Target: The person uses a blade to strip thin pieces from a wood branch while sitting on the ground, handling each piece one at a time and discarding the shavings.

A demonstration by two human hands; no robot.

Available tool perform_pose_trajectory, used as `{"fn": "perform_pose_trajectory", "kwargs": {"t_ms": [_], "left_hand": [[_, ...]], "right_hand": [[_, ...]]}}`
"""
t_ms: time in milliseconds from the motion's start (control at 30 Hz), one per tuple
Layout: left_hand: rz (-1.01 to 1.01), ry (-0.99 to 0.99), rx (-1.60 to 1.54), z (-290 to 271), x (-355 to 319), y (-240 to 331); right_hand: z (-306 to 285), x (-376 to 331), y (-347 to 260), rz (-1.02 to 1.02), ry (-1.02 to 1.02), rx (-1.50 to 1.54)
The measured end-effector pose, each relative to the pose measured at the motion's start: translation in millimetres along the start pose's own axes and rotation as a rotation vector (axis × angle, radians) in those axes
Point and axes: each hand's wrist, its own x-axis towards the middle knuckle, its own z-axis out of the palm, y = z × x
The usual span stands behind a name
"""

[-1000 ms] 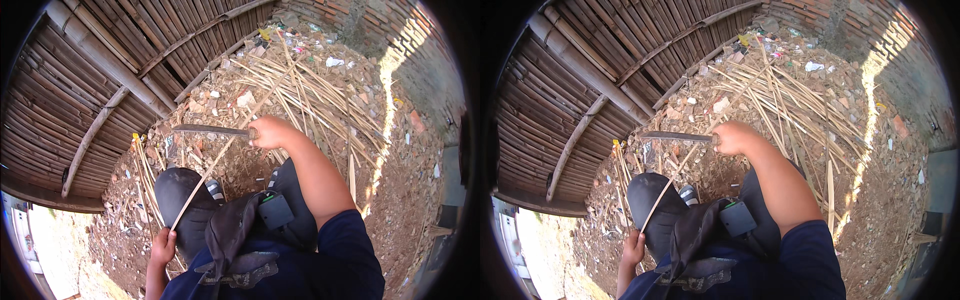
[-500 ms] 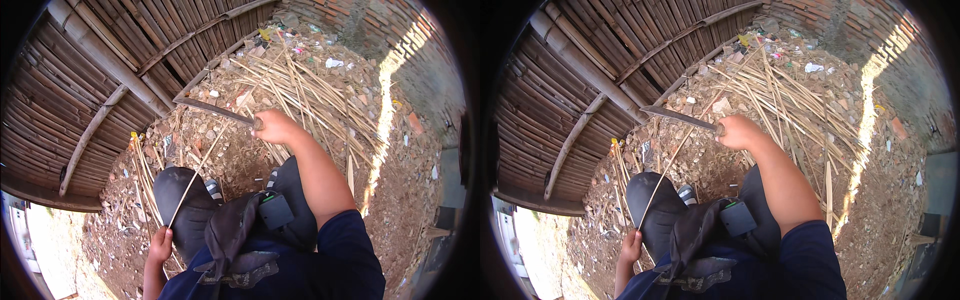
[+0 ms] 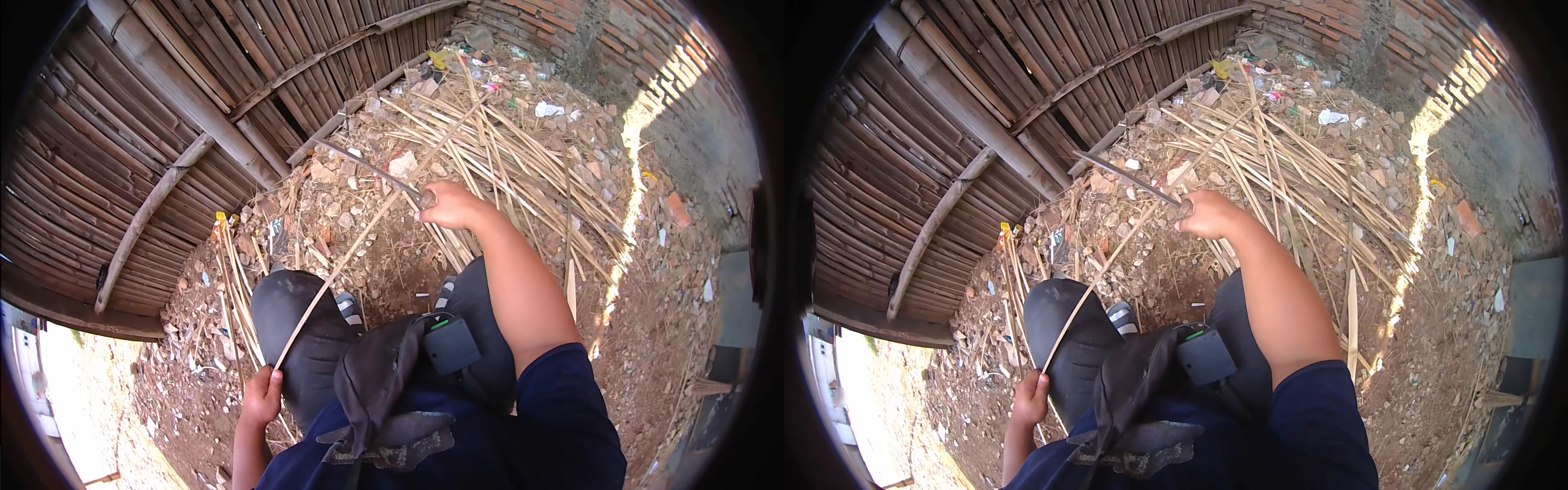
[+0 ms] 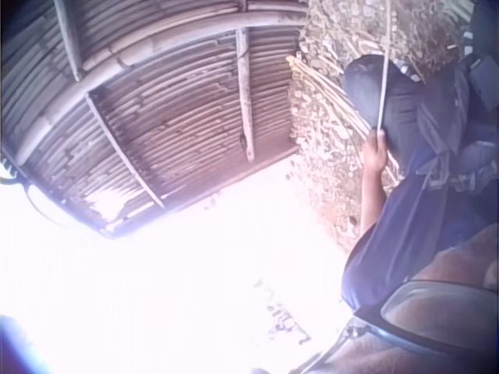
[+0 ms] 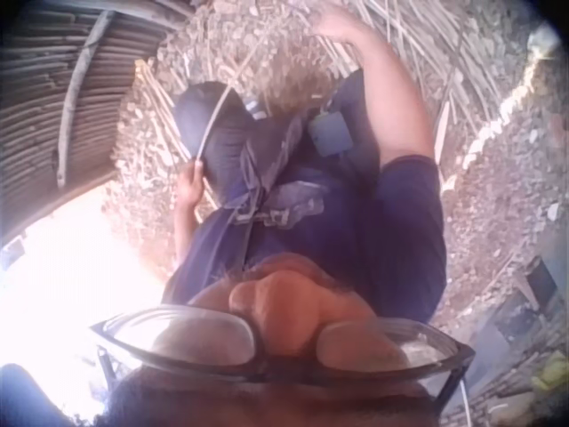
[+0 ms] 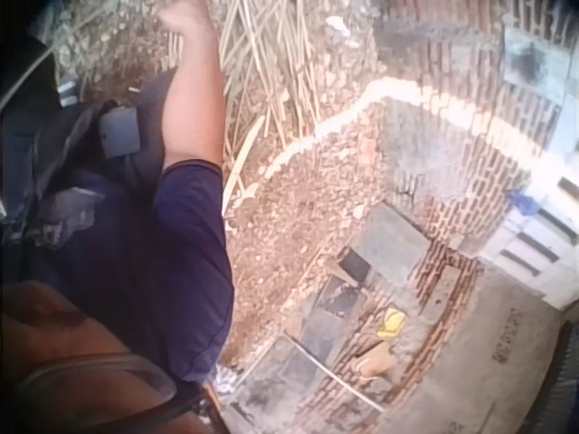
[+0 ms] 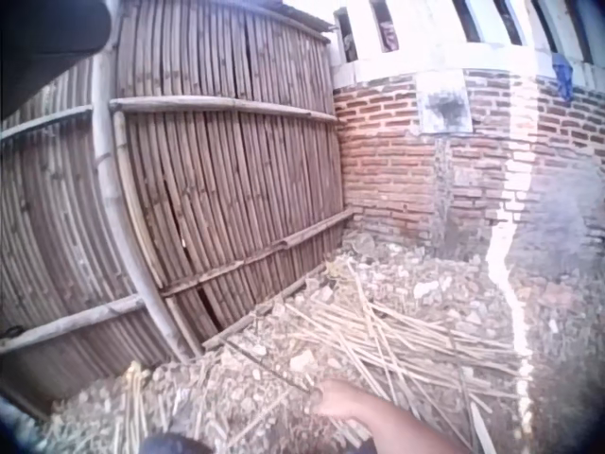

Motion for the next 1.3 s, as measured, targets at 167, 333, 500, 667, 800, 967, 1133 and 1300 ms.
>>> {"fn": "perform_pose_trajectory", "kwargs": {"t_ms": [167,333,500,667,800,967,1133,1300], "left_hand": [[-0.032,-0.060,-0.020,-7.5,1.2,1.9],[-0.029,-0.062,-0.089,-5.1,3.0,-2.1],[-0.052,-0.080,-0.095,-4.3,4.5,-5.2],[-0.122,-0.123,-0.159,-6.8,2.6,-16.3],[-0.132,-0.131,-0.160,-5.5,4.0,-23.1],[-0.126,-0.125,-0.143,-5.5,6.3,-17.0],[-0.136,-0.138,-0.167,-4.5,4.1,-23.2],[-0.082,-0.106,-0.122,-3.7,4.4,-25.8]], "right_hand": [[9.5,-20.9,-38.5,-0.127,-0.359,-0.261],[-7.6,-3.1,-0.7,-0.065,-0.177,0.007],[-3.2,-5.4,2.4,0.045,-0.027,0.108],[6.6,-24.2,-44.2,-0.158,-0.269,-0.256],[3.6,-8.3,-15.6,-0.086,-0.216,-0.037],[-5.6,2.5,13.2,0.063,0.074,0.125],[4.3,-17.5,-23.0,-0.038,-0.176,-0.032],[4.0,-15.4,-23.0,-0.140,-0.215,-0.092]]}}
